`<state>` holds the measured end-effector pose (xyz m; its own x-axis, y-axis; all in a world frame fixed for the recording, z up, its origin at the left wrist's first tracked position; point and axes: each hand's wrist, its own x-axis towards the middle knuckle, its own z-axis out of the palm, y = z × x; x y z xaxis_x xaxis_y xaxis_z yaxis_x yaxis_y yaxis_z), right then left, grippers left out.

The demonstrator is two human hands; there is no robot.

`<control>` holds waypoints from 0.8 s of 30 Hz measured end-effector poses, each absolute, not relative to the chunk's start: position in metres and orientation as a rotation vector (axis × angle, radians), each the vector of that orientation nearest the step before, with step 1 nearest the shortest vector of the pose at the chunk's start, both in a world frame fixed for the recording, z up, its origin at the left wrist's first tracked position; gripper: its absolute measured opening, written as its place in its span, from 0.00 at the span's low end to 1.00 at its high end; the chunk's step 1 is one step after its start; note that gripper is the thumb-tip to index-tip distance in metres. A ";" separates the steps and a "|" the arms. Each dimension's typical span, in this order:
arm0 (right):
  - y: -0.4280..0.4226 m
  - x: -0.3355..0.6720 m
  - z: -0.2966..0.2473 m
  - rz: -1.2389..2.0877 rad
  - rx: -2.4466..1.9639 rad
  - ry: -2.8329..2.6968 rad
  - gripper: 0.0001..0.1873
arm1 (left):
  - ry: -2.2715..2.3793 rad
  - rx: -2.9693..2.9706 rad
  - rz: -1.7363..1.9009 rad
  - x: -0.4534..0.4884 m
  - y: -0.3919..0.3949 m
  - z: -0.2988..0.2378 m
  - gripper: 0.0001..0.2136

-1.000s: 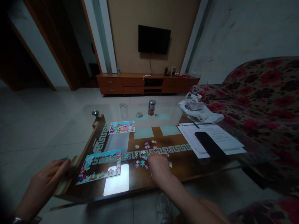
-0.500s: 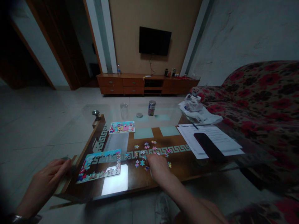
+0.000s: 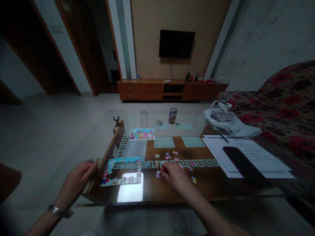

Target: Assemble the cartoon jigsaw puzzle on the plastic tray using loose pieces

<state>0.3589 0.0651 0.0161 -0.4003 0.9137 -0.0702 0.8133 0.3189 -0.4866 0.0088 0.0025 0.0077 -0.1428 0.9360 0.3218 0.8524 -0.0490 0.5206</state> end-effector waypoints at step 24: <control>0.108 0.188 -0.002 1.319 -1.402 -1.858 0.09 | 1.888 1.972 1.007 0.038 0.021 -0.013 0.08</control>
